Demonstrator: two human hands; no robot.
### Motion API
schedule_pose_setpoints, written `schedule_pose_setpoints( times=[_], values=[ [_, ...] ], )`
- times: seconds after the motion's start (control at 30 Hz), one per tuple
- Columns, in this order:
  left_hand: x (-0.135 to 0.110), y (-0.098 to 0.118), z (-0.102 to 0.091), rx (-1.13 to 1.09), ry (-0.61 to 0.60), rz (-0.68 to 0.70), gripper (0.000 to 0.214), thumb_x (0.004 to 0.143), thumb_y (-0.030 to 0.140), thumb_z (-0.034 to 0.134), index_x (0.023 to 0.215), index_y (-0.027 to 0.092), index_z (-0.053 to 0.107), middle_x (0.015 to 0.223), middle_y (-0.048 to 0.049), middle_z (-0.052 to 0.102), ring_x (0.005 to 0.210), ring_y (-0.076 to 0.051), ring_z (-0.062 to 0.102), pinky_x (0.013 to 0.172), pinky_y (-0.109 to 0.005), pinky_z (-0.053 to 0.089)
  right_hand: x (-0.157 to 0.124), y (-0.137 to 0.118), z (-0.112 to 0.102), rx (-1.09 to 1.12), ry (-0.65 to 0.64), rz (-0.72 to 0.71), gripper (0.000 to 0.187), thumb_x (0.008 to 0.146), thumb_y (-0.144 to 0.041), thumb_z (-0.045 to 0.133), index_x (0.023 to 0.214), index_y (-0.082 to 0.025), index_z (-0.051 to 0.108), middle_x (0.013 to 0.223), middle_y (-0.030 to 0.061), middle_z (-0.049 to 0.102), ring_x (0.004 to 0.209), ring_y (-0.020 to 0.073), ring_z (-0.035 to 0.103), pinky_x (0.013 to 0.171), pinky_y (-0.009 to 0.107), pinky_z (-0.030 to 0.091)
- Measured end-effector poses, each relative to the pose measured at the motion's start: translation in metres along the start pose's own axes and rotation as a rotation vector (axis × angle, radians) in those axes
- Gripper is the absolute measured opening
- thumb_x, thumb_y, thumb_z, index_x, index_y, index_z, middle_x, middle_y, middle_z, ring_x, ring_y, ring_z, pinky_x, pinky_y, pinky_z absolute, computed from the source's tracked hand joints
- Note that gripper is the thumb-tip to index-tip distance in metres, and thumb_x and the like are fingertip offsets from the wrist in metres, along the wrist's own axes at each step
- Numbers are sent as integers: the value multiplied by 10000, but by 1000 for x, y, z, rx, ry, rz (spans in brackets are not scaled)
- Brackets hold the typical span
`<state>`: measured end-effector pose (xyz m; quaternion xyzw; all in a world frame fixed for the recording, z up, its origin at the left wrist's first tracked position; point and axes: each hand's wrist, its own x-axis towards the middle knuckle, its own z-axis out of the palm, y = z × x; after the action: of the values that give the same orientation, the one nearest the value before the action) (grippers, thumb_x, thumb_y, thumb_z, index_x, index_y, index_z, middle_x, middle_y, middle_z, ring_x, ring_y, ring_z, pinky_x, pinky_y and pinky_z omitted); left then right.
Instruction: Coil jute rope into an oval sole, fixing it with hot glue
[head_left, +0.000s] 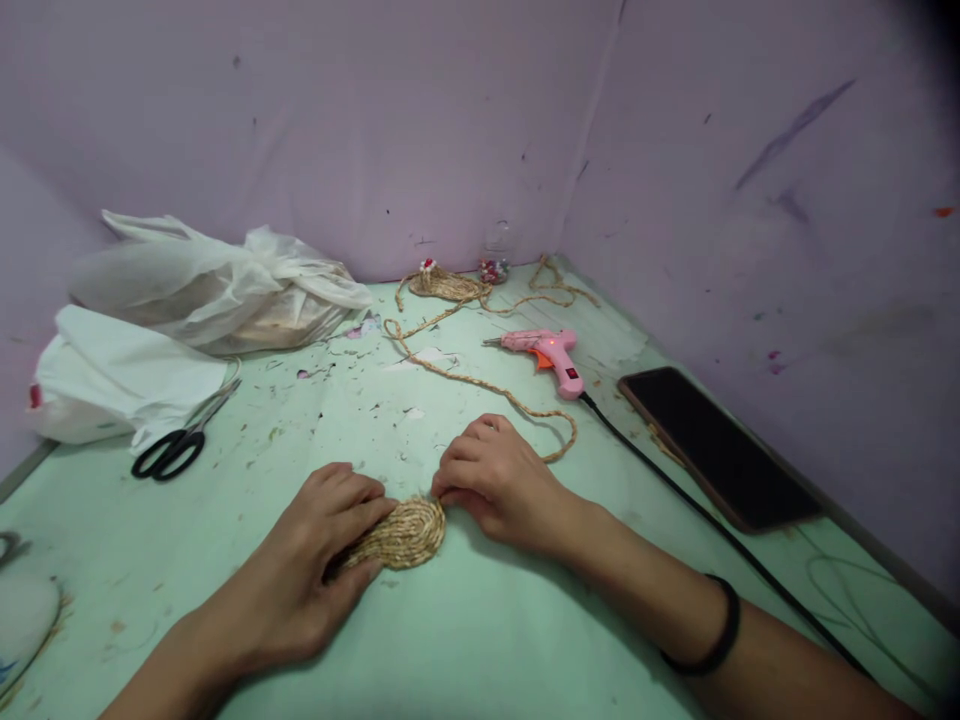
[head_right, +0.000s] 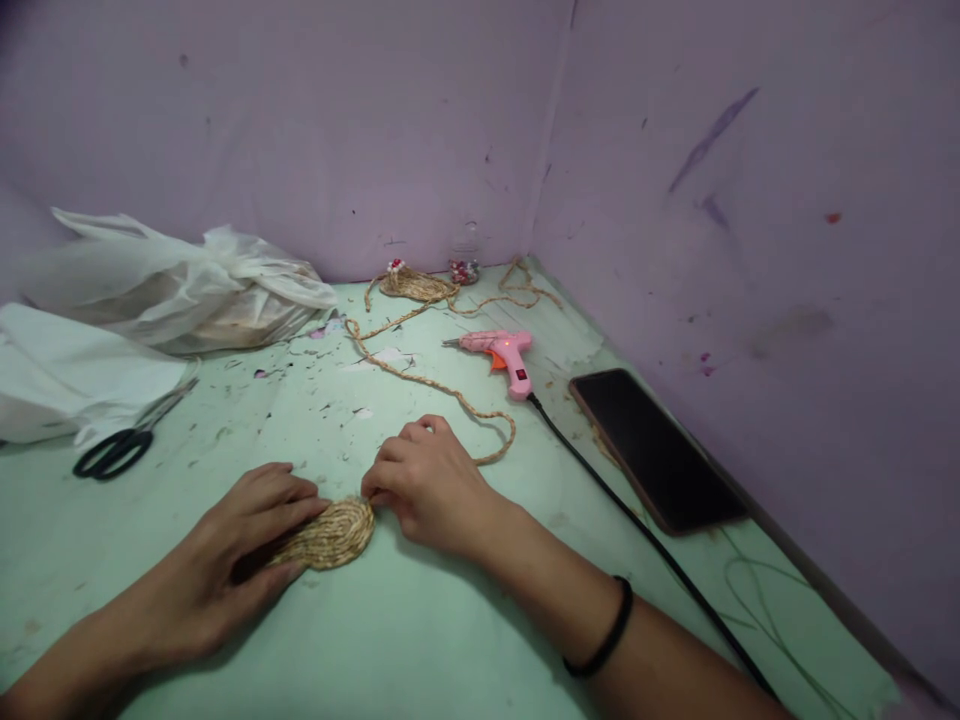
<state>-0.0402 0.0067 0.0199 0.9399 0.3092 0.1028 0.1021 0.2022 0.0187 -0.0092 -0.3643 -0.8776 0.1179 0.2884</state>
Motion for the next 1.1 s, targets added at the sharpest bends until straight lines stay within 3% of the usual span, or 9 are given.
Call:
schedule_pose_setpoints(
  times=[0.13, 0.23, 0.3, 0.4, 0.57, 0.7, 0.77, 0.93, 1.1],
  values=[
    [2, -1, -1, 29, -1, 19, 344, 825, 173, 480, 1162, 192, 550, 1096, -95, 612, 1015, -269, 555, 942, -466, 399, 2, 1, -1, 23, -2, 37, 99, 780, -145, 689, 846, -218, 686, 867, 5, 679, 822, 168, 541, 802, 340, 327],
    [3, -1, 1, 11, -3, 13, 337, 824, 168, 474, 1150, 191, 557, 1084, -93, 612, 1018, -268, 552, 944, -461, 397, 1, -2, -1, -59, 79, 125, 239, 693, -213, 792, 898, -194, 671, 1005, 55, 655, 926, 211, 523, 773, 334, 343],
    [3, -1, 3, -11, -2, -9, 333, 820, 174, 483, 1144, 188, 560, 1085, -95, 606, 1029, -271, 543, 941, -456, 400, 0, -8, -1, -152, 89, 184, 194, 687, -250, 797, 823, -182, 676, 943, 67, 658, 892, 225, 521, 719, 333, 338],
    [2, 1, 5, -70, 18, -64, 328, 800, 176, 510, 1121, 183, 574, 1068, -95, 595, 1023, -268, 530, 910, -437, 419, -6, -22, -1, -164, -34, 276, 62, 802, -208, 672, 746, -190, 693, 736, 30, 660, 746, 191, 537, 656, 326, 323],
    [0, 5, 7, -168, 75, -98, 316, 752, 173, 549, 1063, 164, 607, 977, -84, 593, 937, -248, 533, 876, -437, 422, -12, -43, -7, -79, -176, 363, 136, 847, -238, 590, 894, -197, 711, 796, 44, 671, 802, 208, 572, 705, 344, 352],
    [5, 12, 13, -194, 170, -167, 277, 728, 182, 572, 996, 142, 630, 920, -81, 602, 882, -238, 534, 841, -439, 426, -12, -46, -8, -128, -150, 322, 423, 752, -431, 701, 1068, -151, 666, 942, 91, 669, 882, 260, 563, 759, 388, 362],
    [7, 16, 17, -183, 200, -203, 262, 714, 181, 579, 965, 136, 639, 905, -84, 607, 852, -233, 537, 824, -442, 430, -13, -43, -6, -191, -134, 305, 433, 760, -417, 694, 1095, -144, 660, 933, 94, 667, 862, 263, 560, 749, 399, 357],
    [12, 21, 23, -217, 189, -277, 244, 694, 179, 581, 923, 150, 661, 913, -85, 620, 857, -237, 553, 818, -438, 441, -10, -41, 1, -206, -132, 365, 408, 705, -420, 721, 1031, -177, 697, 811, 77, 645, 778, 266, 552, 671, 391, 352],
    [14, 21, 24, -268, 178, -343, 199, 663, 164, 609, 848, 176, 680, 879, -54, 627, 858, -230, 561, 844, -438, 431, -2, -46, -1, -226, -148, 466, 247, 640, -372, 775, 813, -203, 721, 734, 72, 639, 747, 273, 566, 590, 352, 344]
  ],
)
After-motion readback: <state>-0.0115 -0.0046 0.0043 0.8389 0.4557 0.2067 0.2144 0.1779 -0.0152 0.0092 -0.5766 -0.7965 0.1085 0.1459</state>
